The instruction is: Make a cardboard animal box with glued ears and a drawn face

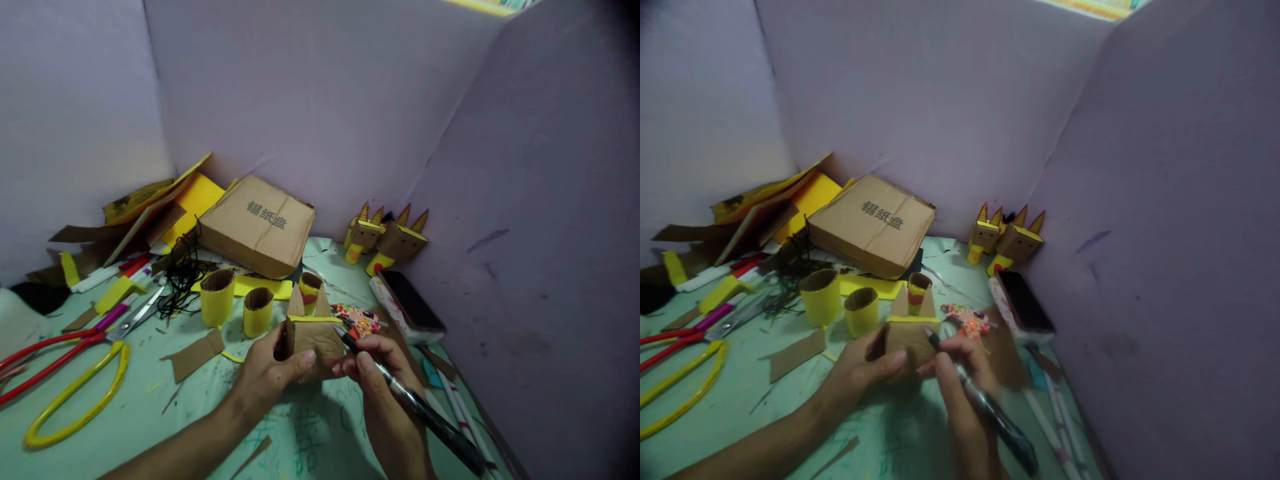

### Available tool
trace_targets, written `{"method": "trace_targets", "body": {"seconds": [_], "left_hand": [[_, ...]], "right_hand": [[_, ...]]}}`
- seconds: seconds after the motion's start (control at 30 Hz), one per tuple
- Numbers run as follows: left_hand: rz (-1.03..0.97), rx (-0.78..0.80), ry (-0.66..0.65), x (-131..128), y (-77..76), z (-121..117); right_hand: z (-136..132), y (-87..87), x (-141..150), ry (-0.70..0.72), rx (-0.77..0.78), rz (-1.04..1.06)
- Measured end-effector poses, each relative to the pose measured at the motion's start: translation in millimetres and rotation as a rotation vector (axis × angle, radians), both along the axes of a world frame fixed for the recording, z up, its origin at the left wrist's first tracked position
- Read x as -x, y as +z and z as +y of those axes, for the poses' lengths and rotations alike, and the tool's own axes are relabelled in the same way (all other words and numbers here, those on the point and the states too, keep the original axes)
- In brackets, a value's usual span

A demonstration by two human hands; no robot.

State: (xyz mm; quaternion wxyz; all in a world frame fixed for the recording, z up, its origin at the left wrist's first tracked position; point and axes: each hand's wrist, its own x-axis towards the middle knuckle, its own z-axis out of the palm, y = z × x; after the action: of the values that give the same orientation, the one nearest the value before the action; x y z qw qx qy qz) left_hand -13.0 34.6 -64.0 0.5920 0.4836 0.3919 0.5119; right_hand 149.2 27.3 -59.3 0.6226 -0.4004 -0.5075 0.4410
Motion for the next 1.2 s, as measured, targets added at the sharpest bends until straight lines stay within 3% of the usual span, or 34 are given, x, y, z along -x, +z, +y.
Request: {"method": "trace_targets", "body": {"seconds": [0.13, 0.27, 0.57, 0.7, 0.83, 1.0, 1.2], "left_hand": [[0.034, -0.008, -0.046, 1, -0.6, -2], [-0.022, 0.065, -0.043, 2, -4.5, -1], [0.056, 0.123, 0.065, -1, -1.5, -1], [0.043, 0.134, 0.113, -2, -3.9, -3], [0.042, 0.095, 0.104, 0, -10.8, -2], [0.034, 0.041, 0.079, 0, -16.4, 0], [-0.028, -0.042, 0.011, -1, -14.0, 0]], "right_hand": [[4, -3.6, 7, 0.124, 0.008, -0.118], [4, -9.9, 10, 0.135, -0.08, -0.119], [-4, 5.9, 10, 0.176, -0.046, -0.054], [-4, -3.1, 5, 0.096, -0.019, -0.096], [-4, -11.0, 1, -0.032, -0.119, -0.052], [-2, -6.7, 3, -0.16, -0.142, 0.065], [4, -6.6, 11, -0.093, -0.108, -0.025]]}}
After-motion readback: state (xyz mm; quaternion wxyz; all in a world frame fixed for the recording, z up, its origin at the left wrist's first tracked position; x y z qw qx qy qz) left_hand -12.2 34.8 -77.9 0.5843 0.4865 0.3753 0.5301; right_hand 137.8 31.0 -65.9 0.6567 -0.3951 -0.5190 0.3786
